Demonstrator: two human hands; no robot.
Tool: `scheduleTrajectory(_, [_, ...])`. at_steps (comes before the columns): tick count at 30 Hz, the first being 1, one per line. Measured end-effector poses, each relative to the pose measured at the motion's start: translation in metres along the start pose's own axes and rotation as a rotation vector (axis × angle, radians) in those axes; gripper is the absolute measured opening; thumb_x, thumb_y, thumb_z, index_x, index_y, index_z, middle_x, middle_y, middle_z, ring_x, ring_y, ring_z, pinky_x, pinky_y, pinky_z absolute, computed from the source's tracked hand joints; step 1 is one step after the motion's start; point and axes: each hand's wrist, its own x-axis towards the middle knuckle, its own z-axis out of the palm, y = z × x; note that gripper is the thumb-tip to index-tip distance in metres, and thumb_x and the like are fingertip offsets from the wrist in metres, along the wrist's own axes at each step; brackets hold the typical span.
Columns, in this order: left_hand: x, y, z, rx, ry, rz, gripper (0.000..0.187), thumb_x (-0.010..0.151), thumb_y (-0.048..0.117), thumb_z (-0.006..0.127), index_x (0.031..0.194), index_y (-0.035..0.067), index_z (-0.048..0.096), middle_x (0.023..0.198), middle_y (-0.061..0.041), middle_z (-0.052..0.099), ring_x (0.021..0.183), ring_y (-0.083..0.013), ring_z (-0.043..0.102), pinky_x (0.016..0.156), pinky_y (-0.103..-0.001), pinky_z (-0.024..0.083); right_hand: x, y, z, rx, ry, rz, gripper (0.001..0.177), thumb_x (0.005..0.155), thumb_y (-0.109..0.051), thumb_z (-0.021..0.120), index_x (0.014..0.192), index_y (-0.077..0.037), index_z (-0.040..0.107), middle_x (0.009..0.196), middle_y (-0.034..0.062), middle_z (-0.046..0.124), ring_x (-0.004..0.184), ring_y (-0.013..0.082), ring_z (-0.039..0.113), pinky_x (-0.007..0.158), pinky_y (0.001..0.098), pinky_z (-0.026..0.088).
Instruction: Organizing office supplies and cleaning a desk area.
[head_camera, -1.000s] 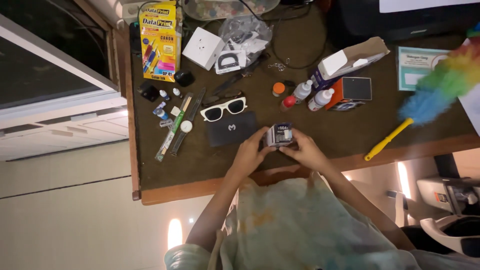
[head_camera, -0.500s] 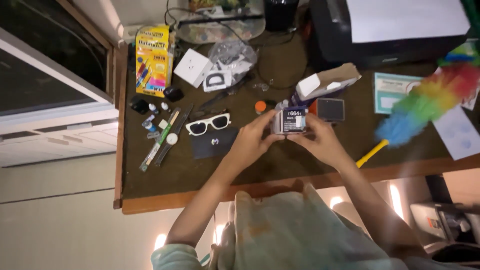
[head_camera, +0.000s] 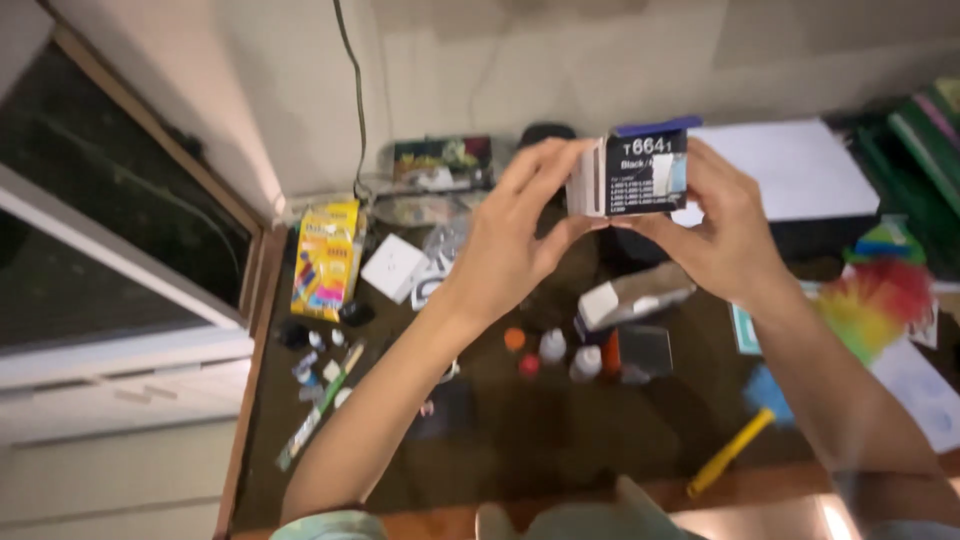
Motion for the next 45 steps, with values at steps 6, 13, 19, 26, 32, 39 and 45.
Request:
scheduleTrajectory(6, [0.090,-0.010,-0.039,-0.036,0.048,0.118,0.065,0.092,-0.004,0.076,0.149,0.013,0.052,0.130,-0.010,0.057,0.117,-0.0261,0.068,0.097,-0.034,0.059,0.097,-0.018,-0.026,-0.230,0.110,-0.277,0.049,0.087,-0.004,0.082,0.131,0.003,0.063,0.121,0.0139,0.065,0.107,0.0242,0.070,0.090,0.0322,0.062])
scheduleTrajectory(13, [0.197,-0.051,-0.090,0.135,0.091,0.295,0.068,0.092,-0.006,0.075,0.151,0.011,0.047,0.131,-0.015,0.057,0.119,-0.0317,0.069,0.100,-0.040,0.058,0.213,-0.048,-0.041,-0.271,0.152,-0.467,0.044,0.090,0.000,0.081,0.130,0.003,0.064,0.126,0.0171,0.064,0.113,0.0286,0.070,0.090,0.0353,0.062])
scheduleTrajectory(19, [0.280,-0.105,-0.116,0.346,0.135,0.359,0.063,0.087,-0.007,0.068,0.145,0.003,0.047,0.118,-0.021,0.067,0.108,-0.0414,0.068,0.089,-0.048,0.056,0.308,-0.002,-0.042,-0.434,0.210,-0.633,0.046,0.090,0.000,0.083,0.130,0.008,0.060,0.124,0.0201,0.063,0.111,0.0326,0.068,0.089,0.0376,0.061])
scheduleTrajectory(26, [0.332,-0.158,-0.116,0.363,0.045,0.240,0.051,0.087,-0.002,0.067,0.133,-0.007,0.047,0.098,-0.030,0.071,0.094,-0.0503,0.068,0.077,-0.056,0.053,0.384,0.033,-0.028,-0.524,0.109,-0.455,0.033,0.084,-0.001,0.079,0.109,0.009,0.060,0.103,0.0220,0.063,0.092,0.0387,0.066,0.074,0.0438,0.057])
scheduleTrajectory(32, [0.368,-0.231,-0.097,0.439,0.053,0.199,0.036,0.084,-0.008,0.059,0.119,-0.010,0.051,0.090,-0.034,0.069,0.094,-0.0520,0.067,0.078,-0.055,0.055,0.439,0.091,-0.021,-0.666,0.091,-0.494,0.033,0.081,-0.008,0.085,0.093,0.010,0.061,0.093,0.0257,0.066,0.086,0.0427,0.066,0.075,0.0493,0.054])
scheduleTrajectory(39, [0.402,-0.262,-0.089,0.389,0.066,0.180,0.040,0.084,0.000,0.072,0.120,-0.007,0.055,0.088,-0.032,0.070,0.089,-0.0486,0.070,0.075,-0.050,0.058,0.456,0.094,-0.023,-0.804,0.039,-0.288,0.031,0.090,-0.023,0.084,0.099,0.004,0.074,0.083,0.0257,0.071,0.077,0.0421,0.070,0.073,0.0481,0.056])
scheduleTrajectory(45, [0.405,-0.270,-0.085,0.217,0.155,-0.018,0.041,0.076,0.003,0.077,0.105,-0.003,0.048,0.081,-0.022,0.069,0.076,-0.0356,0.075,0.068,-0.042,0.059,0.451,0.098,-0.018,-0.858,0.008,-0.338,0.021,0.090,-0.022,0.076,0.106,-0.008,0.078,0.083,0.0177,0.073,0.077,0.0384,0.070,0.072,0.0500,0.056])
